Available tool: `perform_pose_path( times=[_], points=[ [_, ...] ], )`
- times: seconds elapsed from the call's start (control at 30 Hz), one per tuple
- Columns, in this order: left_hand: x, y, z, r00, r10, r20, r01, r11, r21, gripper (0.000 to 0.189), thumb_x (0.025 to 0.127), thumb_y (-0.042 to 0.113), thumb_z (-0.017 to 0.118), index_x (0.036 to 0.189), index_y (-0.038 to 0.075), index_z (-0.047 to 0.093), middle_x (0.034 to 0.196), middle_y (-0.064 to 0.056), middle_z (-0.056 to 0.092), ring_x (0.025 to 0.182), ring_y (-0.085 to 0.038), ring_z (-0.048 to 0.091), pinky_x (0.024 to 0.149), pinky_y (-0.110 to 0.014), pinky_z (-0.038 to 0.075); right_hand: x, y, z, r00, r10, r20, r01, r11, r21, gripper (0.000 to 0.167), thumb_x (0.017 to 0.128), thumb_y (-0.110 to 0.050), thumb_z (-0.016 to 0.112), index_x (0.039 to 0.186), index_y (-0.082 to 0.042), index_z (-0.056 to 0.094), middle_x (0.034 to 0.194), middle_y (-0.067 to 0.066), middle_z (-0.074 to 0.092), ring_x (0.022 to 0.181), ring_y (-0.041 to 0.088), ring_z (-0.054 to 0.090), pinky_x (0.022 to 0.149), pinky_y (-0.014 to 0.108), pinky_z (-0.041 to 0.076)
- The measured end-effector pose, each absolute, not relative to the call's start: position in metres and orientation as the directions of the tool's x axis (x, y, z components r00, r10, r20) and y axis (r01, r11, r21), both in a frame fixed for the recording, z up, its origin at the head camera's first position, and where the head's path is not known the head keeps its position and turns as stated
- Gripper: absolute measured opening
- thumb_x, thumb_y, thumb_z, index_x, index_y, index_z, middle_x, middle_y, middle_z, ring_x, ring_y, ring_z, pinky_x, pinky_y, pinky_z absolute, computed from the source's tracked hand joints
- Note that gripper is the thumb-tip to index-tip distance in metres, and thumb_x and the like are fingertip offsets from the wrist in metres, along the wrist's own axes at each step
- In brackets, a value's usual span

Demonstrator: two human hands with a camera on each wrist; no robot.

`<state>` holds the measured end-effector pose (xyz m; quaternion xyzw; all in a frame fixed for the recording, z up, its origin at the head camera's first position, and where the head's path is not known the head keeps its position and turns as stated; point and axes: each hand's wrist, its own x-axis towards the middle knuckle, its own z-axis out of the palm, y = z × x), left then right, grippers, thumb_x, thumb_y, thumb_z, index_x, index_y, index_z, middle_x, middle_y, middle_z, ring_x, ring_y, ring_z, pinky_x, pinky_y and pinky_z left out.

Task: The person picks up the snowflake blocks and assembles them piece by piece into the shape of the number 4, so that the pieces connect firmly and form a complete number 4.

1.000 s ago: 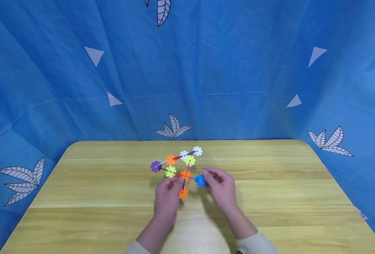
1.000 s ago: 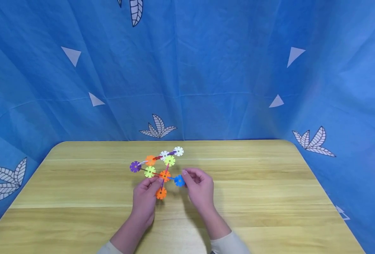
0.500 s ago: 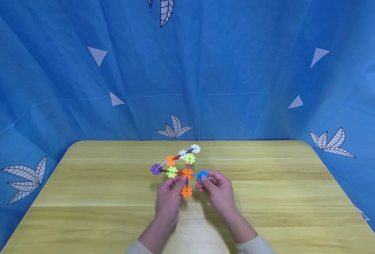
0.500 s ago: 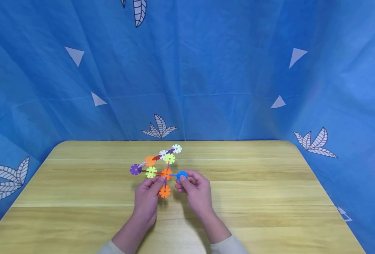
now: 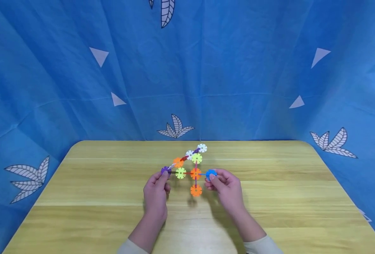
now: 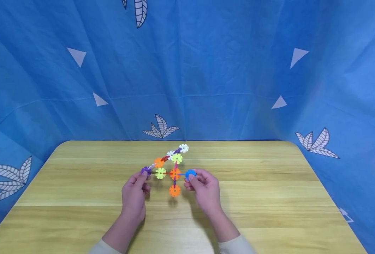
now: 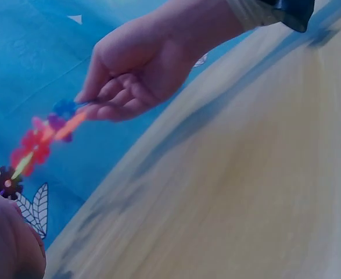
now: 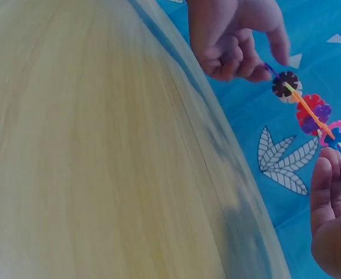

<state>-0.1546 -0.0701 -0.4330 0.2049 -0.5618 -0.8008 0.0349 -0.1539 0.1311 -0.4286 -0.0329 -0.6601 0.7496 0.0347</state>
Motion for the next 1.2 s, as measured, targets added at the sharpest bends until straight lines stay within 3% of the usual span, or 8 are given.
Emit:
perform_pose_path(
  times=[0.17,0.33,0.7,0.97,1.2],
  points=[
    [-0.157,-0.077,-0.432,-0.910,-0.291,-0.296,-0.177,-0.374,0.910,0.021,0.102,0.018,0.059,0.110,0.000,0.064,0.098,-0.007,0.063,0.070,-0.011,0.052,0.061,-0.020,0.047,-0.154,0.138,-0.426,-0.994,0.100,-0.030,0.019,-0.109,-0.994,0.013,0.095,0.008,0.061,0.107,0.011,0.065,0.095,0.034,0.066,0.078,0.037,0.070,0.077,0.051,0.058],
    [-0.156,-0.078,-0.435,-0.919,-0.271,-0.287,-0.194,-0.322,0.927,0.017,0.100,0.015,0.062,0.110,0.001,0.064,0.095,-0.008,0.062,0.073,-0.013,0.053,0.062,-0.021,0.050,-0.153,0.144,-0.425,-0.992,0.114,-0.058,0.049,-0.084,-0.995,0.015,0.095,0.007,0.062,0.110,0.010,0.065,0.096,0.033,0.067,0.079,0.038,0.070,0.077,0.050,0.058],
    [-0.155,-0.074,-0.442,-0.932,-0.269,-0.245,-0.196,-0.196,0.961,0.010,0.095,0.006,0.067,0.104,0.001,0.068,0.093,-0.012,0.067,0.075,-0.020,0.057,0.060,-0.023,0.051,-0.155,0.155,-0.426,-0.987,0.110,-0.116,0.118,0.008,-0.993,0.019,0.096,0.005,0.062,0.114,0.006,0.060,0.095,0.027,0.069,0.080,0.033,0.071,0.070,0.036,0.061],
    [-0.153,-0.072,-0.444,-0.912,-0.306,-0.274,-0.250,-0.117,0.961,0.010,0.093,0.007,0.070,0.102,0.003,0.070,0.096,-0.012,0.068,0.088,-0.028,0.064,0.072,-0.030,0.057,-0.155,0.161,-0.435,-0.982,0.096,-0.162,0.168,0.067,-0.983,0.019,0.095,0.002,0.065,0.113,0.003,0.063,0.094,0.024,0.071,0.081,0.036,0.070,0.068,0.034,0.060],
    [-0.152,-0.073,-0.451,-0.917,-0.307,-0.253,-0.259,-0.022,0.966,0.009,0.091,0.004,0.072,0.100,0.004,0.070,0.093,-0.010,0.069,0.085,-0.026,0.065,0.070,-0.031,0.058,-0.155,0.164,-0.444,-0.980,0.077,-0.182,0.188,0.079,-0.979,0.019,0.095,0.002,0.065,0.114,0.003,0.062,0.089,0.021,0.071,0.078,0.032,0.070,0.067,0.032,0.060]
  ],
)
